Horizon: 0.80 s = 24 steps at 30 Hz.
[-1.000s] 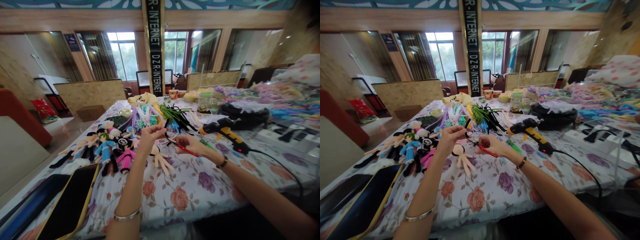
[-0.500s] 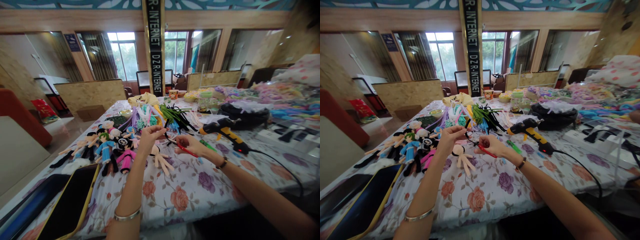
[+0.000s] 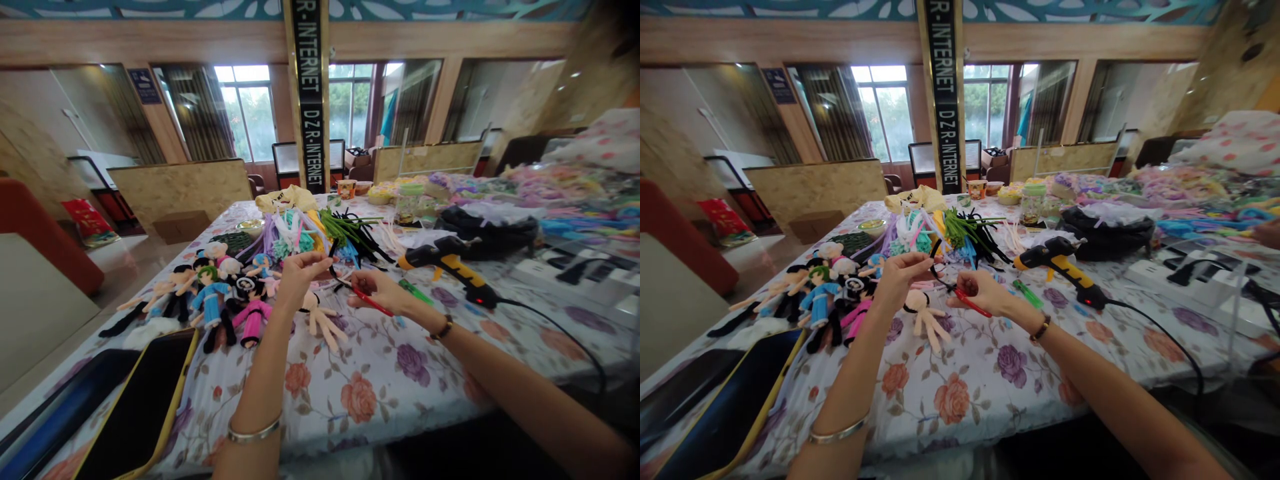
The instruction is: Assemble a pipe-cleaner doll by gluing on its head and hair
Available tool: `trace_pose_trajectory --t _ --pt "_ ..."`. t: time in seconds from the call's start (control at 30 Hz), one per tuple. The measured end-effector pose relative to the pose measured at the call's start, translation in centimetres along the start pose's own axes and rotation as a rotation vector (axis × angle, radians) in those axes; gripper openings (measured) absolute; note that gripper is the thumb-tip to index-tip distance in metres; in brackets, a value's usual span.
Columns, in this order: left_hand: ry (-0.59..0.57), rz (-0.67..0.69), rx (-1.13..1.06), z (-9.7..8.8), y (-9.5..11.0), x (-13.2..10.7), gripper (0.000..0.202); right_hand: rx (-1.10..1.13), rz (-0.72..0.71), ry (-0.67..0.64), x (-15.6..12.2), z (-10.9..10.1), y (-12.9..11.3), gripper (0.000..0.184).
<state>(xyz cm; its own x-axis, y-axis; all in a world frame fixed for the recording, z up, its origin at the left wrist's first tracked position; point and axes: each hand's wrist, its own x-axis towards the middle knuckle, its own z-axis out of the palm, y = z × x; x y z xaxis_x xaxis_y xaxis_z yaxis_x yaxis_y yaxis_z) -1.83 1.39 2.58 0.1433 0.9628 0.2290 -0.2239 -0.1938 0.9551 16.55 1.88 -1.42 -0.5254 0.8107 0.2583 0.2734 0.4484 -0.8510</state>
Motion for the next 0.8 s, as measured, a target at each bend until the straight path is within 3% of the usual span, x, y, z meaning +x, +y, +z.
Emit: trace_pose_trajectory --t 0.8 --pt "-0.017 -0.025 0.039 -0.15 -0.23 0.1 0.03 -0.048 -0.017 0.025 -0.04 0.28 0.02 0.044"
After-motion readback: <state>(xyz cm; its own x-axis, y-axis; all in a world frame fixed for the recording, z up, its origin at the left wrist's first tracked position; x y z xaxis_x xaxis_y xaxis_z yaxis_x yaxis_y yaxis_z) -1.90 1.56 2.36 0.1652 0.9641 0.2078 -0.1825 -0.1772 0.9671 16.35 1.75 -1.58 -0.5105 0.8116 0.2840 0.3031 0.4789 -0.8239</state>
